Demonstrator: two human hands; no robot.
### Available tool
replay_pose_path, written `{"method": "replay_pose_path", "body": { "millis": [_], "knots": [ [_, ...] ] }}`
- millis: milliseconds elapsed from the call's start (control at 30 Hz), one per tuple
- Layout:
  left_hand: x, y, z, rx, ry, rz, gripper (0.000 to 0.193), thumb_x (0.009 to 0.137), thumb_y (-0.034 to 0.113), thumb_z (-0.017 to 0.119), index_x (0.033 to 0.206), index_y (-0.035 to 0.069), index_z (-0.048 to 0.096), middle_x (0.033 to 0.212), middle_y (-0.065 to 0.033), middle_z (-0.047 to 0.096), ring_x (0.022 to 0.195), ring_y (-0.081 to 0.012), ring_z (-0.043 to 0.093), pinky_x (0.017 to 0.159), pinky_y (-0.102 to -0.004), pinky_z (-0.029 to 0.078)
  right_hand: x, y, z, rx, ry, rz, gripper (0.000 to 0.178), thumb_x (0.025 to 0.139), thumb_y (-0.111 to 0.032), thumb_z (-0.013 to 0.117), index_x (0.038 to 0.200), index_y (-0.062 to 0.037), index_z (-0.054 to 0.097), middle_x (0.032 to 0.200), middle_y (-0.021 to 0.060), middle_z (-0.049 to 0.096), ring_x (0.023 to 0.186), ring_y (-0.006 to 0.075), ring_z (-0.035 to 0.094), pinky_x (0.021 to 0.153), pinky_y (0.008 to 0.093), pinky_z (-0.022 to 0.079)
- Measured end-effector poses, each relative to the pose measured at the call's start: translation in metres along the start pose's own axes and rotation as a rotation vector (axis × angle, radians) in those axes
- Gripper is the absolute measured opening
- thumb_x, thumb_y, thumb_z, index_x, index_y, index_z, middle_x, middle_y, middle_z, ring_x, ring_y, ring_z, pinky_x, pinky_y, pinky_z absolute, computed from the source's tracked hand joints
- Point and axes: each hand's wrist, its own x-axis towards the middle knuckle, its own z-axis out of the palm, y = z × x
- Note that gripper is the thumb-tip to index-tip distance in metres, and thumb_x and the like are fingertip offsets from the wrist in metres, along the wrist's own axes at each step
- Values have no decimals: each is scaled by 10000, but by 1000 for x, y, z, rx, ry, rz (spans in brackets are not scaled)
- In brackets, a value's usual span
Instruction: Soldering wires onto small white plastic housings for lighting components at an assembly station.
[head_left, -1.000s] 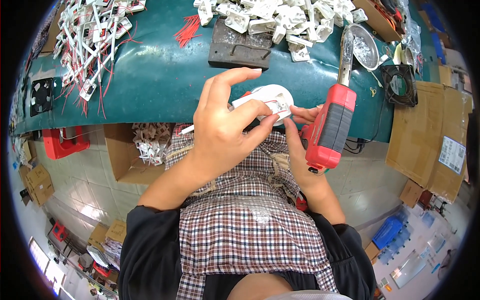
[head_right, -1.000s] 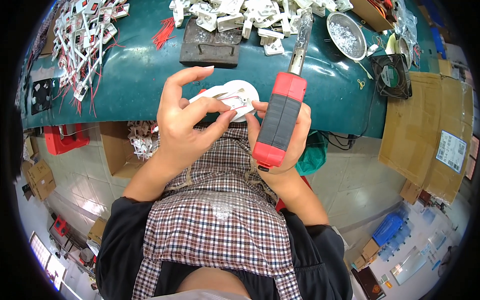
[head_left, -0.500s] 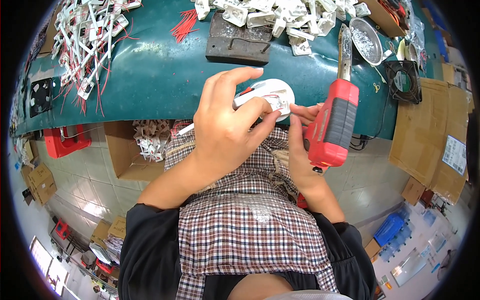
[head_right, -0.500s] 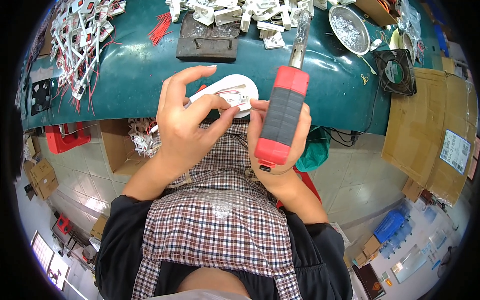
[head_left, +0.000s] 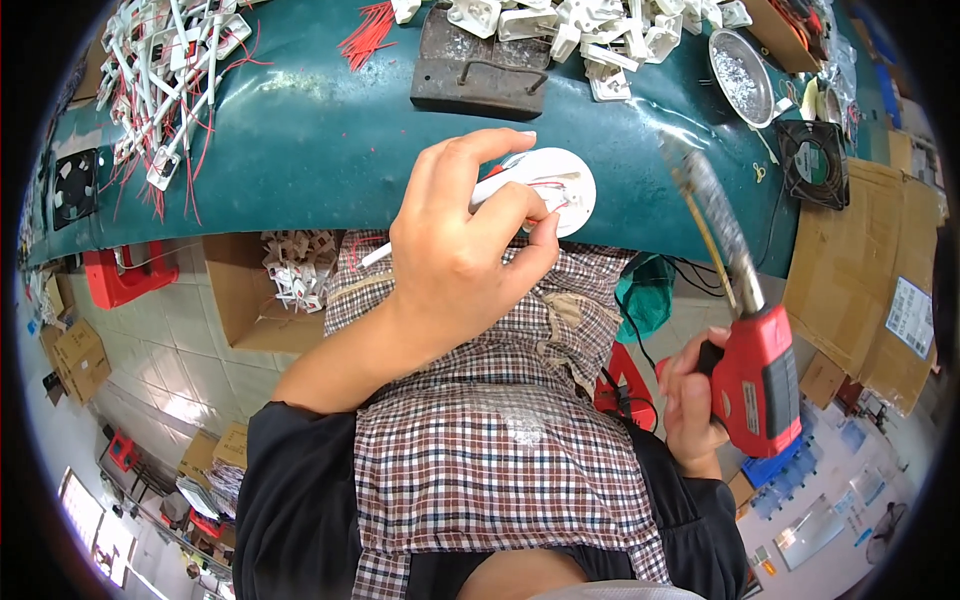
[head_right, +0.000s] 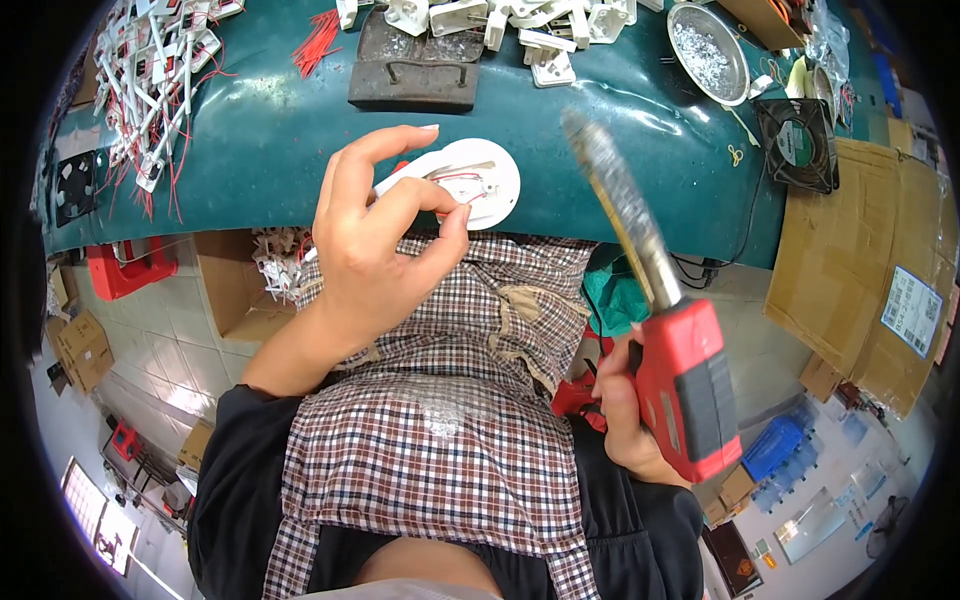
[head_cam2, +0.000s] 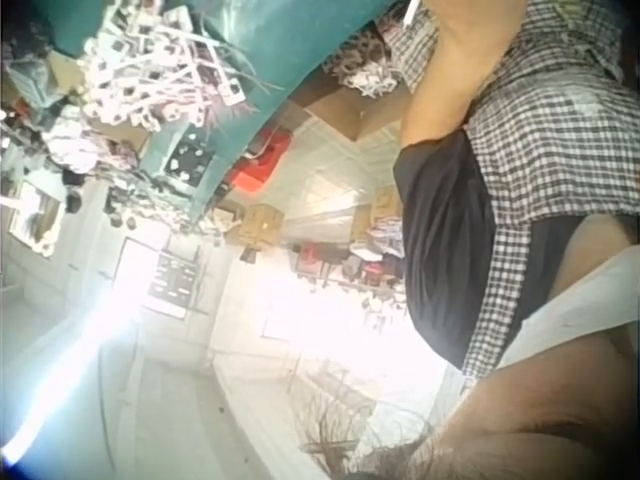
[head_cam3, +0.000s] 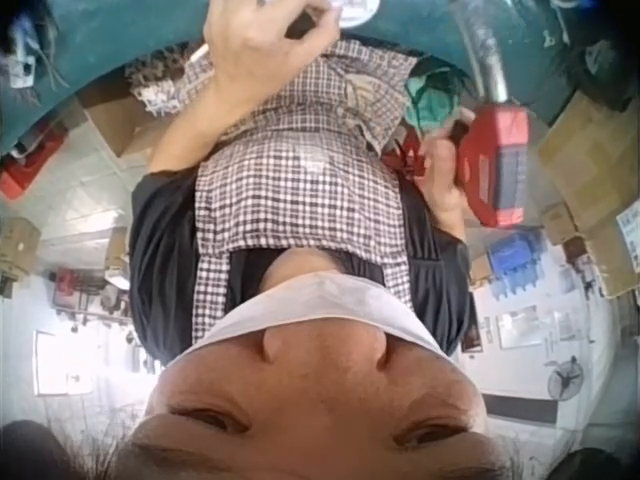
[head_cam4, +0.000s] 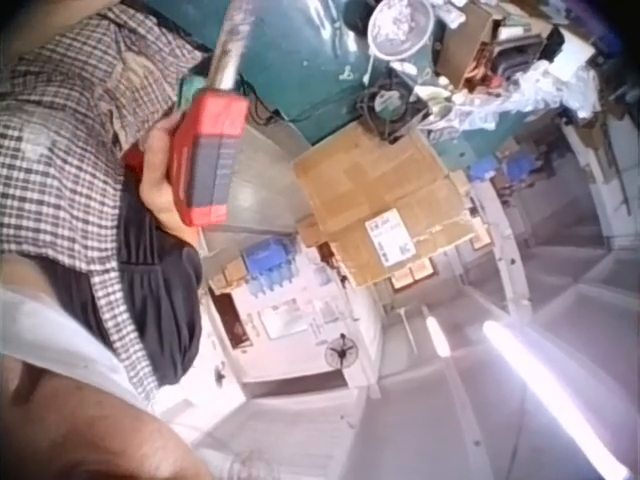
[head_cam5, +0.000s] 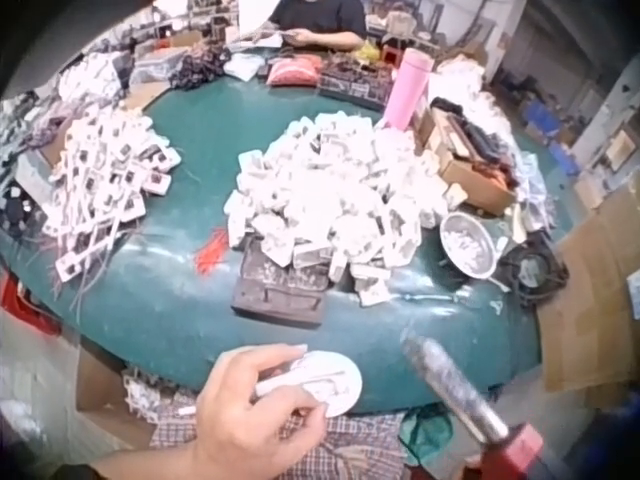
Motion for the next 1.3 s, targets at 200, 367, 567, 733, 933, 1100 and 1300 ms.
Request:
{"method": "replay_pose_path", "body": {
  "millis": [200, 367, 567, 733, 933, 1100, 1300],
  "knots": [
    [1, -3, 1, -1, 10, 41, 173, 661, 49, 819, 749, 106, 680, 1189, -93, 664, 920, -246, 618, 576, -315, 424, -13, -1, -34, -627, -253, -38, 205, 826, -110, 723, 1009, -25, 691, 887, 110, 668, 728, 260, 663, 679, 366, 540],
    [2, -3, -1, -27, 6, 31, 168, 666, 52, 819, 755, 106, 687, 1195, -95, 663, 916, -242, 617, 569, -310, 416, -15, 10, -33, -500, -212, -106, 258, 713, -45, 748, 962, -5, 693, 887, 138, 675, 731, 314, 682, 659, 373, 553],
    [-1, -1, -1, -49, -15, -15, 199, 642, 51, 807, 758, 95, 652, 1178, -98, 654, 978, -301, 628, 715, -369, 540, -2, 11, -28, -523, -241, -221, 315, 654, 36, 764, 956, 12, 679, 860, 126, 648, 706, 299, 674, 641, 360, 546],
    [-2, -1, -1, -69, -10, -26, 192, 644, 50, 802, 760, 96, 657, 1177, -100, 655, 976, -301, 631, 719, -368, 540, 11, -4, -20, -569, -296, -262, 279, 674, 43, 754, 942, 21, 679, 847, 124, 644, 697, 291, 670, 635, 349, 540],
    [-1, -7, -1, -111, -21, 5, 156, 688, 57, 822, 784, 95, 705, 1220, -122, 650, 999, -246, 654, 570, -290, 436, 14, -6, -17, -569, -290, -265, 252, 691, 43, 749, 932, 21, 682, 823, 121, 636, 672, 289, 662, 609, 347, 531],
    [-2, -9, 0, -144, -39, -1, 164, 687, 43, 822, 800, 89, 712, 1232, -130, 639, 1022, -267, 666, 598, -296, 489, 22, -11, -12, -605, -292, -381, 237, 689, 44, 750, 911, 23, 671, 809, 130, 629, 643, 269, 650, 580, 331, 510],
    [-1, -10, -2, -176, -65, 9, 168, 691, 40, 825, 809, 87, 716, 1256, -124, 624, 1023, -258, 665, 615, -295, 513, 21, -18, -15, -579, -282, -275, 253, 666, 51, 751, 895, 33, 643, 762, 133, 617, 621, 252, 639, 567, 315, 491]
  ]
}}
